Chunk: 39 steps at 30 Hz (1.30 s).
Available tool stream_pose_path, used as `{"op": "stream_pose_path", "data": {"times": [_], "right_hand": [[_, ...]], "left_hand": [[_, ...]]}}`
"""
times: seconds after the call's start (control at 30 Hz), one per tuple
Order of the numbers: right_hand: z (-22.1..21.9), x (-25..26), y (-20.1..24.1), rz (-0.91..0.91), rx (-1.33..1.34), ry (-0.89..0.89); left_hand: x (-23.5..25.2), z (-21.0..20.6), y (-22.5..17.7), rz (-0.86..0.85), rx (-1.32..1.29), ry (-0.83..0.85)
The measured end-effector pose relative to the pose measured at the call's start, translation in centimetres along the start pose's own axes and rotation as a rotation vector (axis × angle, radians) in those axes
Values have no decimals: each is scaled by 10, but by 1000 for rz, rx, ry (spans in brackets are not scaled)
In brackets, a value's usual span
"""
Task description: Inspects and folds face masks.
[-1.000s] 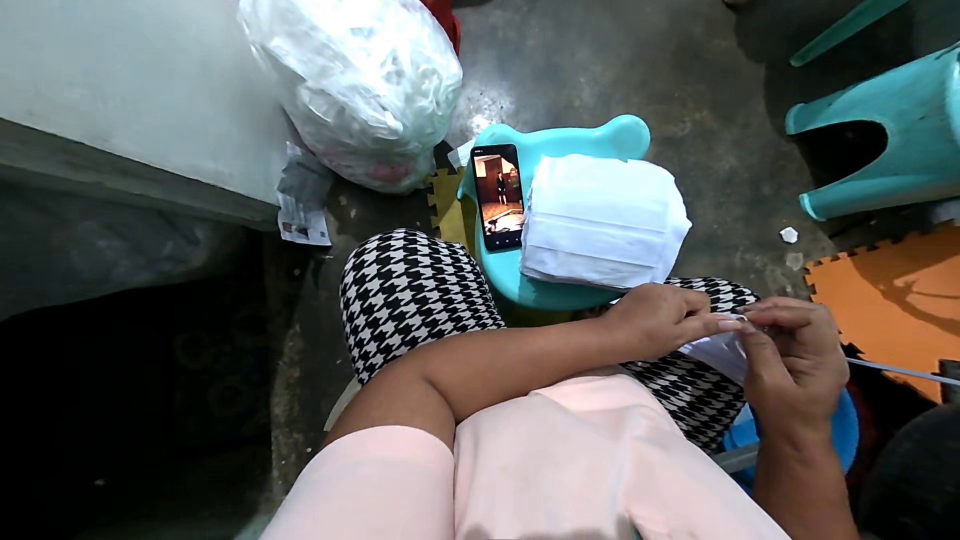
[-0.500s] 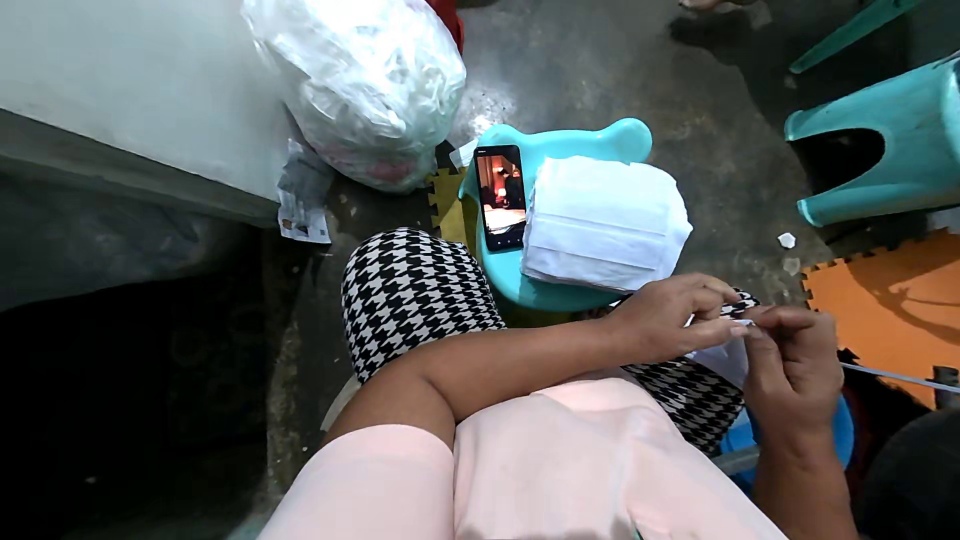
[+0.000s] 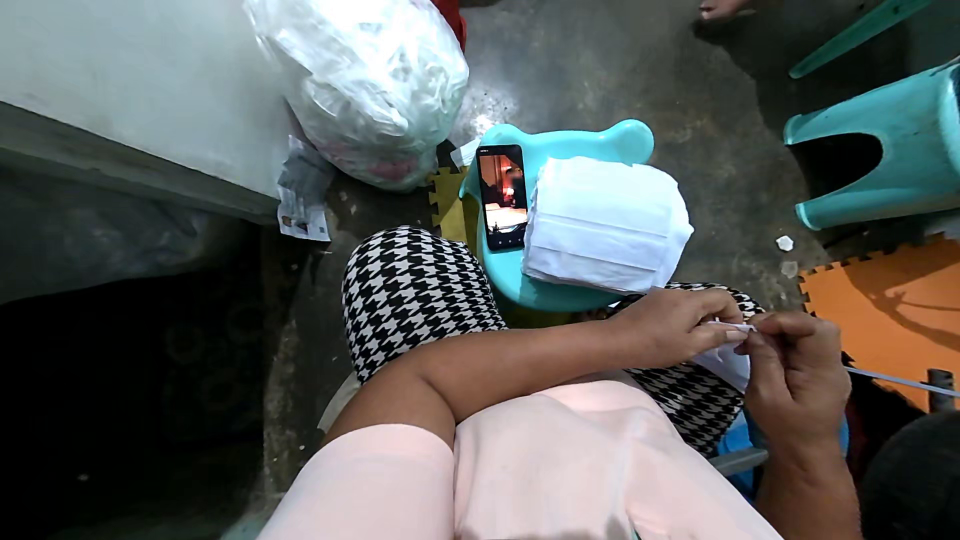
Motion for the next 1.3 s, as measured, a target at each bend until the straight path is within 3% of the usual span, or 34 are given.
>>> {"op": "stream_pose_path", "data": {"times": [0.2,0.43,0.6,1.0,1.1,1.3], "right_hand": [[-4,-1,-5,-38,33,32],[-6,-2,-3,-22,-13,44],[-6,-1,-2,-5,-64,42],[-5,5,12,20,-385,19],[-9,5,9,48,-274,0],[-15,4,-17,-115,342,42]], "left_hand": [[0,2,-3,-117,96,-70],[0,4,-4,-16,-10,-38],[-1,3,-5,-83,64,-57],[-1,1,-3,-57,199,-38],[0,-2,1,-13,234,24],[0,-1,0,-48,233,2]]}}
Point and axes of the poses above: each hand's wrist, its own x-axis towards the middle knuckle, its own z-axis out of the back of the hand, y = z × x, the point moved 10 cm from there along x, towards the middle knuckle, and after that the axes turned 1 degree about z, right-handed, at the moved point
